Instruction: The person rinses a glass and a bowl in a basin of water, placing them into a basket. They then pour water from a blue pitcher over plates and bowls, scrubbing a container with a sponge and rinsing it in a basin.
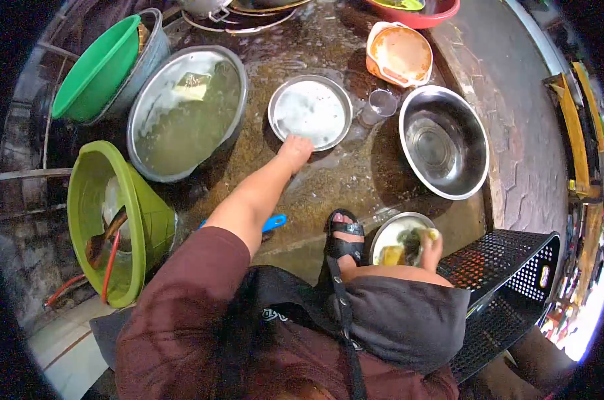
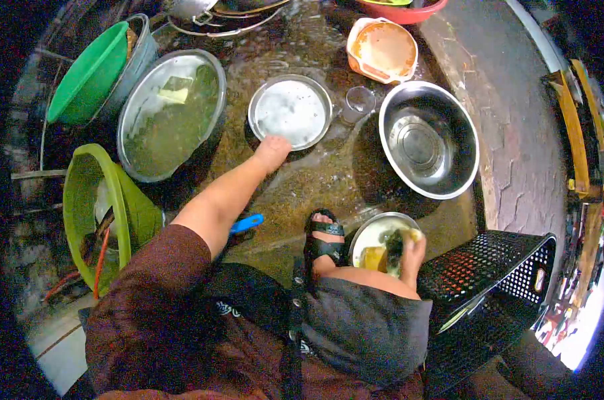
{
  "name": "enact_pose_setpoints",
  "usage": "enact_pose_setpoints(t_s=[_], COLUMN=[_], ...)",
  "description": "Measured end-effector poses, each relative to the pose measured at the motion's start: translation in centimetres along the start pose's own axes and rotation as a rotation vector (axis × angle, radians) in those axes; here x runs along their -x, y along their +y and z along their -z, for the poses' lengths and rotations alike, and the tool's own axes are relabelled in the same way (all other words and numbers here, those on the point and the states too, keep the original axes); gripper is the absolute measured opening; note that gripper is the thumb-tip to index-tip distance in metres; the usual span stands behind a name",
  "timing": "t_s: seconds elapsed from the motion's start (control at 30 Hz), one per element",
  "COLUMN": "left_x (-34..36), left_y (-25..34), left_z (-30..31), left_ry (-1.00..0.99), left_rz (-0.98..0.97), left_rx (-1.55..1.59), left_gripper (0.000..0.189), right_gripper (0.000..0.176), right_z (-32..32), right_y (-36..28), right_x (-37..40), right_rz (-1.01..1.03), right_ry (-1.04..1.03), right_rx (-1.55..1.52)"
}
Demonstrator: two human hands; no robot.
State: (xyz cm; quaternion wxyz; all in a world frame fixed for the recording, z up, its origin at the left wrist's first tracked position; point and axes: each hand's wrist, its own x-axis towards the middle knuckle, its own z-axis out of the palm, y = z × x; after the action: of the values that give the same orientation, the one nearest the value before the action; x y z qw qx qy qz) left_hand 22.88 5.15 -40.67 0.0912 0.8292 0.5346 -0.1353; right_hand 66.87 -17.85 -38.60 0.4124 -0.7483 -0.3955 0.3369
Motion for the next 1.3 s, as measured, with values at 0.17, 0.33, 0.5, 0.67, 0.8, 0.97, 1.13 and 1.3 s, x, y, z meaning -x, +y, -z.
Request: enact_pose_setpoints(t_s=[0.17, 0.33, 0.5, 0.67, 0.8, 0.97, 1.13, 1.3], left_x=[3.6, 5.8, 5.8, 8.6, 10.3, 9.8, 9.4, 11.0], left_y=[2.1, 2.3, 2.3, 1.6, 1.3, -0.1, -1.5, -1.7], left_z=[2.7, 8.5, 10.0, 11.6, 12.0, 11.0, 9.4, 10.7], left_ry=[0.38, 0.727, 0.863, 0.635, 0.607, 0.578, 0.693, 0.613], left_rz=[-0.197, 0.052, 0.313, 0.377, 0.487, 0.697, 0.921, 0.797], left_rx=[0.244, 0.761, 1.183, 1.612, 1.709, 2.185, 2.408, 2.5], left_gripper=[0.013, 0.017, 0.031, 0.043, 0.044, 0.044, 0.047, 0.051], right_gripper=[0.03, 0.028, 0.03, 0.041, 0.021, 0.033, 0.033, 0.041], right_z=[-3.2, -12.3, -23.4, -27.6, -28.2, -28.8, -27.2, -27.6], right_y=[-11.9, -18.5, -25.3, -27.2, -26.0, -24.4, -22.5, -21.2], right_x=[0.2, -2.3, -1.1, -0.5, -6.2, -1.4, 1.5, -3.1], right_rz=[-0.103, 0.078, 0.901, 1.171, 0.473, 0.851, 1.374, 0.717], right_ry=[0.167, -0.259, -0.421, -0.248, -0.11, -0.246, -0.527, -0.206], right_rx=[-0.58, -0.579, -0.132, 0.229, -0.233, 0.032, 0.051, -0.078])
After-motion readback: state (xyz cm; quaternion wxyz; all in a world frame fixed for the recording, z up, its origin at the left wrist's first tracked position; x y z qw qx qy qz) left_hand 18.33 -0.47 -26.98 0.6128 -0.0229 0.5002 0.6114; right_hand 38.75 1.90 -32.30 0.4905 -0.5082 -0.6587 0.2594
